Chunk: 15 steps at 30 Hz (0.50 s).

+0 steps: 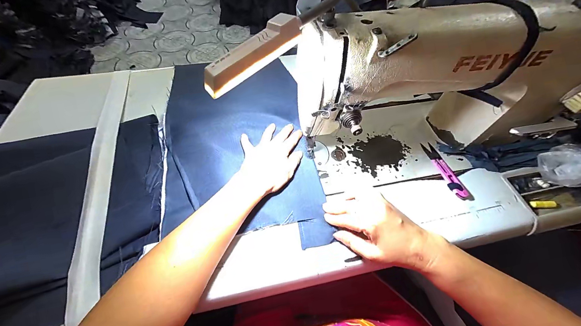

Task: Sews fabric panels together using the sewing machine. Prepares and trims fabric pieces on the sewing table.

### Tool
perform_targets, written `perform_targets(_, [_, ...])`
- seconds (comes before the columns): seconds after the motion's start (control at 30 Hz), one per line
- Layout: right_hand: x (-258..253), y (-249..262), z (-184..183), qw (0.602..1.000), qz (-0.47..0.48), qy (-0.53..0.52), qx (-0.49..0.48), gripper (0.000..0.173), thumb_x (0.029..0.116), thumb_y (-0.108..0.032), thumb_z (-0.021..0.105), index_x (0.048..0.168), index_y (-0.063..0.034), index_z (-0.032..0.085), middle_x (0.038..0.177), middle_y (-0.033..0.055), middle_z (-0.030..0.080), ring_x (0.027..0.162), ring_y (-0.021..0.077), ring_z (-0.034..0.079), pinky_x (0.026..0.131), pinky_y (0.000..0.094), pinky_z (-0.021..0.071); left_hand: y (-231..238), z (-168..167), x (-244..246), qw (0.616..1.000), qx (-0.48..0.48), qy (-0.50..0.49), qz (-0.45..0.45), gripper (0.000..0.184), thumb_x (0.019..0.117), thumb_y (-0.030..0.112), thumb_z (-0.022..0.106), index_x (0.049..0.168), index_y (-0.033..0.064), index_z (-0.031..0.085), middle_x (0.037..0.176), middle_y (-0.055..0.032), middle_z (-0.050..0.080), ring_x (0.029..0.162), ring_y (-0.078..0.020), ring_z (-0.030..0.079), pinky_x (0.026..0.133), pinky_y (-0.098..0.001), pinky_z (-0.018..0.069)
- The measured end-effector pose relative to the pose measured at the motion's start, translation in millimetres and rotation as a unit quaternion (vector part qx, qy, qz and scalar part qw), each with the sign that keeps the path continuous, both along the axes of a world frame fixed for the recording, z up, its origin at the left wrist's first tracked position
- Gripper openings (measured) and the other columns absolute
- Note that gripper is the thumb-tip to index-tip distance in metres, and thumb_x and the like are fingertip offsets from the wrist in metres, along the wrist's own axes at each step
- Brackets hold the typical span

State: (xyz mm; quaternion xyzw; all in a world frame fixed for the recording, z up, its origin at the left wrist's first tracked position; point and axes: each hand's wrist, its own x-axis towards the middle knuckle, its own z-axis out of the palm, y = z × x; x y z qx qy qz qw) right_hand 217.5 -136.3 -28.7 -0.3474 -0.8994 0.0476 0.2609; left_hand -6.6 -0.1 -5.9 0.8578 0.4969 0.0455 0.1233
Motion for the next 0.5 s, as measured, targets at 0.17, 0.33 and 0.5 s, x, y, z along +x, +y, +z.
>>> perform_targets(0.17, [-0.4, 6.1, -2.3, 1.000, 0.005, 0.016, -0.010, 0.032, 0.0986, -0.024, 0.054, 0.111, -0.0089, 0.080, 0.120, 0.0071, 0.076, 0.115, 0.0264, 0.069, 0.101, 0.0463, 0.0502, 8.9, -1.1, -2.0, 1.000, 0.006, -0.011, -0.018, 0.050, 0.1110, 0.038, 0.032, 0.157, 0.0218, 0.043, 0.166, -0.0020, 0.036, 0.156, -0.0372, 0.021, 0.107, -0.0853, 0.0120])
perform_targets(0.33, [-4.8, 16.0, -0.6, 0.999, -0.012, 0.004, -0.038, 0.033, 0.0995, -0.025, 0.054, 0.113, -0.0079, 0.079, 0.124, 0.0077, 0.074, 0.122, 0.0284, 0.066, 0.105, 0.0504, 0.0469, -0.3, 3.3, 7.3, 0.999, 0.043, -0.019, 0.001, 0.043, 0.1099, 0.026, 0.040, 0.148, 0.0123, 0.054, 0.163, -0.0088, 0.040, 0.155, -0.0407, 0.024, 0.110, -0.0815, 0.0165])
perform_targets(0.5, [-4.0, 19.0, 1.1, 0.999, -0.011, 0.003, -0.036, 0.033, 0.0984, -0.025, 0.054, 0.112, -0.0075, 0.079, 0.124, 0.0079, 0.074, 0.122, 0.0281, 0.066, 0.105, 0.0508, 0.0470, -59.3, -10.0, 10.2, 0.999, 0.017, -0.049, -0.011, 0.050, 0.1093, 0.025, 0.036, 0.154, 0.0050, 0.045, 0.162, -0.0110, 0.041, 0.155, -0.0315, 0.029, 0.118, -0.0728, 0.0126])
